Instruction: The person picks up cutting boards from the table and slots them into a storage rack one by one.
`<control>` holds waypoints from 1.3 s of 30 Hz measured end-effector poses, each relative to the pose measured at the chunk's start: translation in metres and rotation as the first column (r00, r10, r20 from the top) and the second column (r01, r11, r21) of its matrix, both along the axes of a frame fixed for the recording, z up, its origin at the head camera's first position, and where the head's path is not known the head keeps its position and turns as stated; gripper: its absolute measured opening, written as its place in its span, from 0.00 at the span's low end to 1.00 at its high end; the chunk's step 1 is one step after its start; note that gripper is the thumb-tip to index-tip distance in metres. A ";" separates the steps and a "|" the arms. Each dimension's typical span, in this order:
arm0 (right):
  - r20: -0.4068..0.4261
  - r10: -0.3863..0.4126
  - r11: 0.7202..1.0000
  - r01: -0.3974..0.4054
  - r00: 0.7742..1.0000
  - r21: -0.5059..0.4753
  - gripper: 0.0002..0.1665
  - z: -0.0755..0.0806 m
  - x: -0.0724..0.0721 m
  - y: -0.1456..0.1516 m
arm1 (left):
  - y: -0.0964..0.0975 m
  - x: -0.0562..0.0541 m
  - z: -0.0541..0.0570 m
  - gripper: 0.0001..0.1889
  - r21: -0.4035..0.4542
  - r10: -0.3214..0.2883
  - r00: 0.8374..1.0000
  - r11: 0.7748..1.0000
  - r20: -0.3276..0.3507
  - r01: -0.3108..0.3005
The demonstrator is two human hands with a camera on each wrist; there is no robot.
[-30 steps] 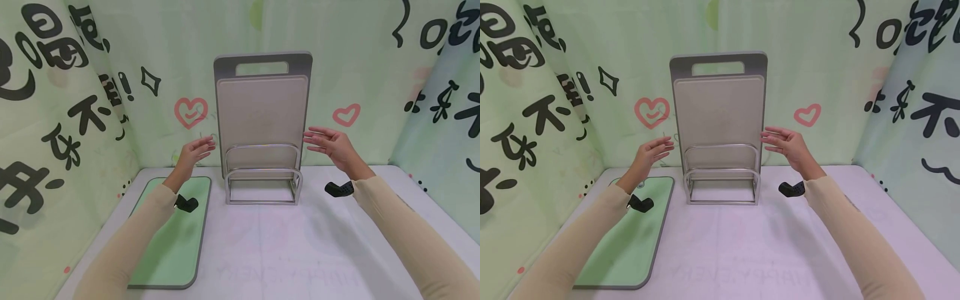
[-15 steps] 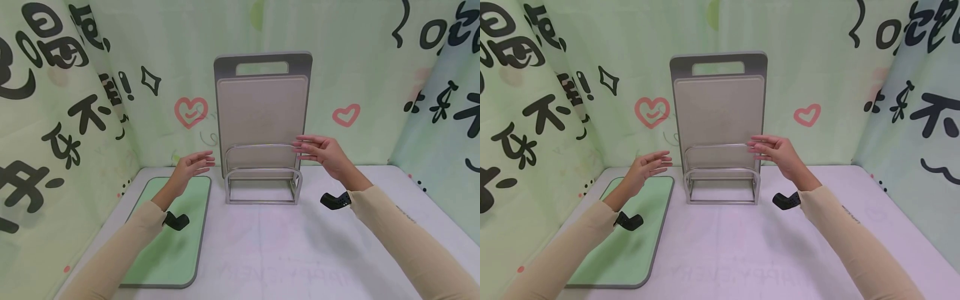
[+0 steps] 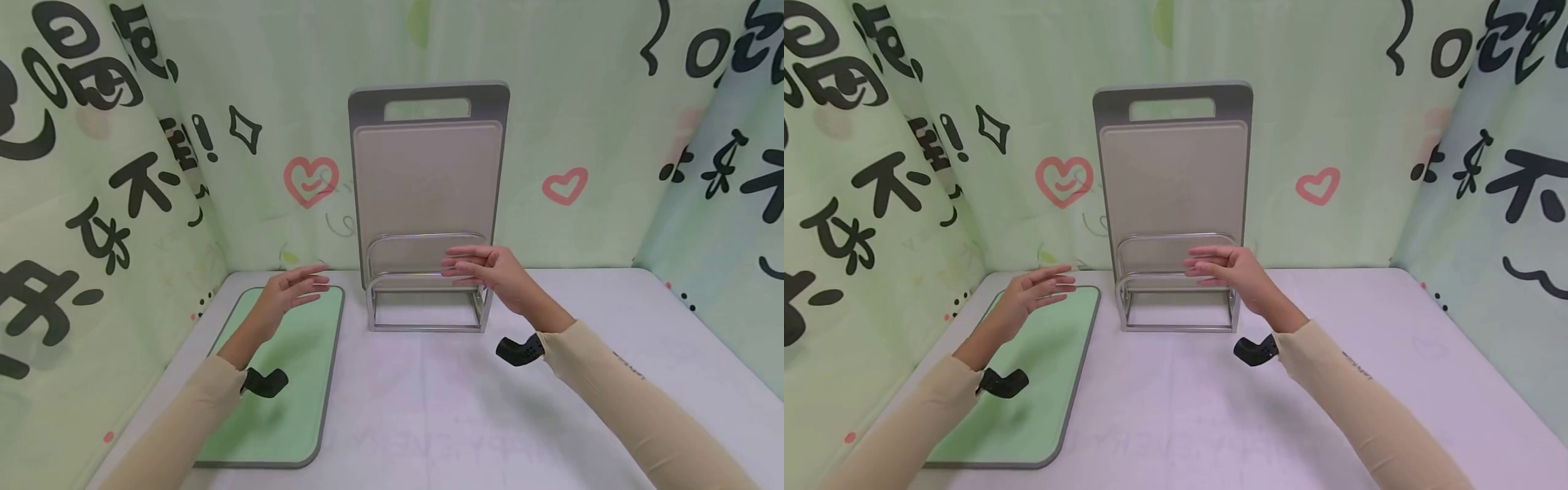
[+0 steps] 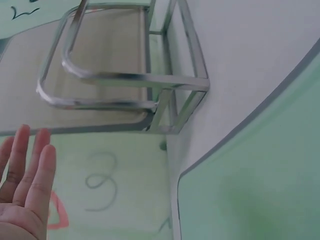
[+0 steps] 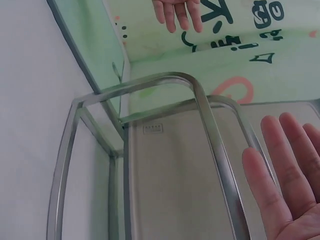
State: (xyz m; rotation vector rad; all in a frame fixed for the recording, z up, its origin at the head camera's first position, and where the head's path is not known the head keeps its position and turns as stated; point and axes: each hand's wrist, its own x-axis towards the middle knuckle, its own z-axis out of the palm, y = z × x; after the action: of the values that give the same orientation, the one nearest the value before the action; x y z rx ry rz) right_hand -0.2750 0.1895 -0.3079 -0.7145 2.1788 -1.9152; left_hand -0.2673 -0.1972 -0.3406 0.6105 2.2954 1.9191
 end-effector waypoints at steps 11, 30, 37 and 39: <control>0.133 0.024 0.999 -0.018 0.991 -0.046 0.30 -0.017 0.008 -0.039 | -0.035 0.012 0.000 0.16 0.030 0.033 0.995 0.999 0.096 -0.036; 0.347 0.151 0.984 -0.106 0.926 -0.145 0.28 -0.047 0.020 -0.096 | -0.096 0.027 -0.019 0.27 -0.124 0.098 0.965 0.990 0.244 -0.069; 0.425 0.146 0.986 -0.096 0.893 -0.138 0.27 -0.060 0.019 -0.115 | -0.119 0.029 -0.025 0.32 -0.195 0.125 0.957 0.978 0.261 -0.074; 0.441 0.140 0.988 -0.093 0.887 -0.127 0.27 -0.064 0.018 -0.119 | -0.124 0.028 -0.026 0.32 -0.222 0.129 0.955 0.973 0.265 -0.070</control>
State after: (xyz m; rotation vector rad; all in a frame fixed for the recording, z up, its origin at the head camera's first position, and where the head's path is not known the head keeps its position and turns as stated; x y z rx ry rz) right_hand -0.2566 0.0701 -0.3722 -0.3551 1.7276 -1.9087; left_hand -0.2389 -0.3211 -0.3666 0.1892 2.3388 1.6435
